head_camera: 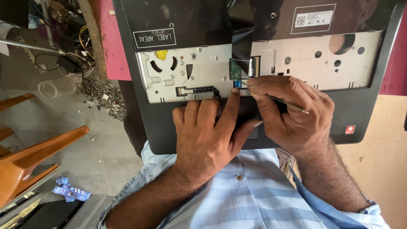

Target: The person manipulates internal ribbon cables and small electronic connectors inside an open laptop chassis using a pair of tweezers.

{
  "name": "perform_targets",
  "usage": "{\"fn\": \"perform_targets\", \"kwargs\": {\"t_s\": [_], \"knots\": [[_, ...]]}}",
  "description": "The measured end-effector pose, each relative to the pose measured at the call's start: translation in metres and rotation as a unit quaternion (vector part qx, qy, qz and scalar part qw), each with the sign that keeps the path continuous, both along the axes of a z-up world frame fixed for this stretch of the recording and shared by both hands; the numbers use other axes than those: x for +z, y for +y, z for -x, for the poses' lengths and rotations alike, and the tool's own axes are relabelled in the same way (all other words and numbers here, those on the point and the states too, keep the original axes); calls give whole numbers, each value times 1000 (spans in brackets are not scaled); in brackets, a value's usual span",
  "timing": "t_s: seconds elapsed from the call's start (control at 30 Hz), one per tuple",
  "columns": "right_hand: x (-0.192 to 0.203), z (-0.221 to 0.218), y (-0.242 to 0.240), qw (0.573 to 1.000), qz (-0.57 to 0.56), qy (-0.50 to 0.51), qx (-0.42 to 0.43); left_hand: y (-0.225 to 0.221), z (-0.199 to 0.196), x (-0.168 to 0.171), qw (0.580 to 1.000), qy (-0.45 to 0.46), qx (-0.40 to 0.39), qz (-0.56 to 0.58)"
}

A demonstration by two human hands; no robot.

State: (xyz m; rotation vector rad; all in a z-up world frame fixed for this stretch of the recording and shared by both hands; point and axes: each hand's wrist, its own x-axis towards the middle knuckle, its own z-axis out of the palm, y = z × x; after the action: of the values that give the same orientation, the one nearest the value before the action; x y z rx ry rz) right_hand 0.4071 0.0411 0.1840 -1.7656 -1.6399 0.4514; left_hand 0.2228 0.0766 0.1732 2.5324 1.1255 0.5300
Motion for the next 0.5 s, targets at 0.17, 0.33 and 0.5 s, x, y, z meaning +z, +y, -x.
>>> {"fn": "perform_targets", "kwargs": {"t_s": [0.17, 0.33, 0.5], "knots": [[2, -4, 1, 999, -1, 44, 0, 1, 0, -1, 1000, -8, -2, -2], [3, -3, 1, 998, 16, 57, -5, 1, 0, 1, 1000, -12, -7, 6], [2, -1, 3, 999, 16, 32, -5, 1, 1, 0, 1000, -12, -9, 3]]}}
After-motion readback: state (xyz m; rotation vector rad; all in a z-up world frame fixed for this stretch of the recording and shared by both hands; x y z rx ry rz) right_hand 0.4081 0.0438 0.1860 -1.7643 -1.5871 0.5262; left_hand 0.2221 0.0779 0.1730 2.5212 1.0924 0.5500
